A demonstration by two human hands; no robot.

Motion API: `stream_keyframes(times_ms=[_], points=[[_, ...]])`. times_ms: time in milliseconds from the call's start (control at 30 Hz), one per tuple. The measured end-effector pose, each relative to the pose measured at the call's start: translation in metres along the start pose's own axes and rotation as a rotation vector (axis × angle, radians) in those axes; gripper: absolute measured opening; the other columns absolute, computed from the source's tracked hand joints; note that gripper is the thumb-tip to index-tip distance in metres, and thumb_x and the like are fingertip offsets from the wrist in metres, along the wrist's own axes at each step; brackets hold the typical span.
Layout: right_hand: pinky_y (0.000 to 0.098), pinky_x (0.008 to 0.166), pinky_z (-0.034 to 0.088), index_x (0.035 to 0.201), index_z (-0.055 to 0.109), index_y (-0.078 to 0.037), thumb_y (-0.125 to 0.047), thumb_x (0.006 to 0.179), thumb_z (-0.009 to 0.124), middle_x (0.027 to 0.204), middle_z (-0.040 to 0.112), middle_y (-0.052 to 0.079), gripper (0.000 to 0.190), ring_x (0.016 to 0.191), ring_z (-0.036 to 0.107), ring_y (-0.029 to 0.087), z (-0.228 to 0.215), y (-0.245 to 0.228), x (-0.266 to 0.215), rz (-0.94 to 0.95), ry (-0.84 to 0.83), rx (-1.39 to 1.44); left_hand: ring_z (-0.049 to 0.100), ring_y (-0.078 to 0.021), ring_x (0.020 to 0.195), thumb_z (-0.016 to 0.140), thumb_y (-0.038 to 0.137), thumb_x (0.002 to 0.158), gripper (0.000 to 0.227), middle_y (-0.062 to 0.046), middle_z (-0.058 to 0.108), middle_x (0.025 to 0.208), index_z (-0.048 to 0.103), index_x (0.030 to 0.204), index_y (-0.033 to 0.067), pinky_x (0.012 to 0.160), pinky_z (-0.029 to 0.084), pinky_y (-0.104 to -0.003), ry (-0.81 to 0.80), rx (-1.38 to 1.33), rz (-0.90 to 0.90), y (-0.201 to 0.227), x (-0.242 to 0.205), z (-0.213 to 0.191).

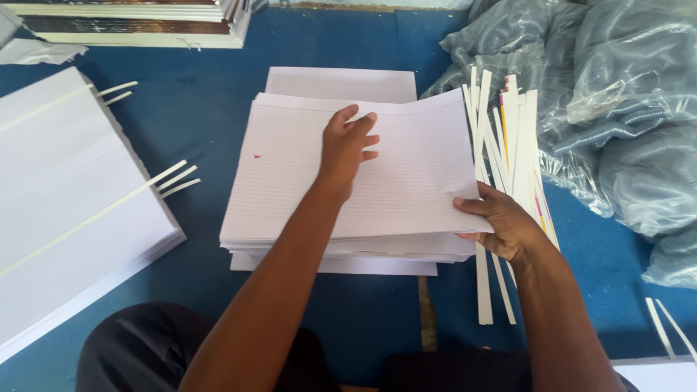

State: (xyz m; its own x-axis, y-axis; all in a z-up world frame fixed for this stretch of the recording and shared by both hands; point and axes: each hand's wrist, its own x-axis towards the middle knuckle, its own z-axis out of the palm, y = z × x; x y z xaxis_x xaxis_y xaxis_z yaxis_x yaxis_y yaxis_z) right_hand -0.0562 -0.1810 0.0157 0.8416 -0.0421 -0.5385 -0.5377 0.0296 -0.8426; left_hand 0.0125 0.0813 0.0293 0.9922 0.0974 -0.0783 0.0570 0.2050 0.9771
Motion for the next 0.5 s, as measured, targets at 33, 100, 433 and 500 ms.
stream_keyframes(times_ms=[33, 100, 433, 500], points=[[0.0252, 0.072, 0.062, 0.143, 0.053, 0.000, -0.012, 0.083, 0.072, 0.112, 0.069, 0.017, 0.064, 0.095, 0.073, 0.020, 0.000, 0.000, 0.001, -0.013, -0.006, 0.028, 0.069, -0.0259, 0.102, 0.069, 0.039, 0.088, 0.066, -0.019, 0.064, 0.122, 0.049, 0.138, -0.0013, 0.078, 0.061, -0.037, -0.042, -0.017, -0.010, 0.009, -0.010, -0.009], [0.0225, 0.072, 0.062, 0.140, 0.054, 0.002, -0.011, 0.083, 0.072, 0.110, 0.070, 0.017, 0.061, 0.093, 0.074, 0.020, -0.001, 0.002, 0.001, -0.034, -0.014, 0.082, 0.069, -0.0237, 0.087, 0.070, 0.038, 0.091, 0.052, -0.018, 0.069, 0.103, 0.065, 0.120, -0.0052, 0.071, 0.059, -0.036, -0.129, -0.054, -0.035, 0.019, -0.042, -0.024], [0.0172, 0.070, 0.061, 0.134, 0.055, 0.009, -0.006, 0.087, 0.070, 0.106, 0.069, 0.014, 0.052, 0.086, 0.074, 0.015, 0.002, 0.002, -0.011, -0.101, -0.060, 0.255, 0.076, -0.0318, 0.097, 0.057, 0.059, 0.088, 0.080, -0.029, 0.072, 0.108, 0.050, 0.131, -0.0079, 0.084, 0.064, -0.039, -0.238, -0.553, -0.705, 0.010, -0.185, -0.019], [0.0177, 0.072, 0.062, 0.135, 0.056, 0.010, -0.006, 0.087, 0.070, 0.106, 0.069, 0.015, 0.052, 0.086, 0.074, 0.016, 0.004, 0.000, -0.018, -0.113, -0.064, 0.279, 0.074, -0.0342, 0.103, 0.068, 0.047, 0.087, 0.080, -0.033, 0.066, 0.119, 0.043, 0.138, -0.0101, 0.091, 0.064, -0.042, 0.055, -0.753, -0.610, 0.003, -0.177, -0.021]])
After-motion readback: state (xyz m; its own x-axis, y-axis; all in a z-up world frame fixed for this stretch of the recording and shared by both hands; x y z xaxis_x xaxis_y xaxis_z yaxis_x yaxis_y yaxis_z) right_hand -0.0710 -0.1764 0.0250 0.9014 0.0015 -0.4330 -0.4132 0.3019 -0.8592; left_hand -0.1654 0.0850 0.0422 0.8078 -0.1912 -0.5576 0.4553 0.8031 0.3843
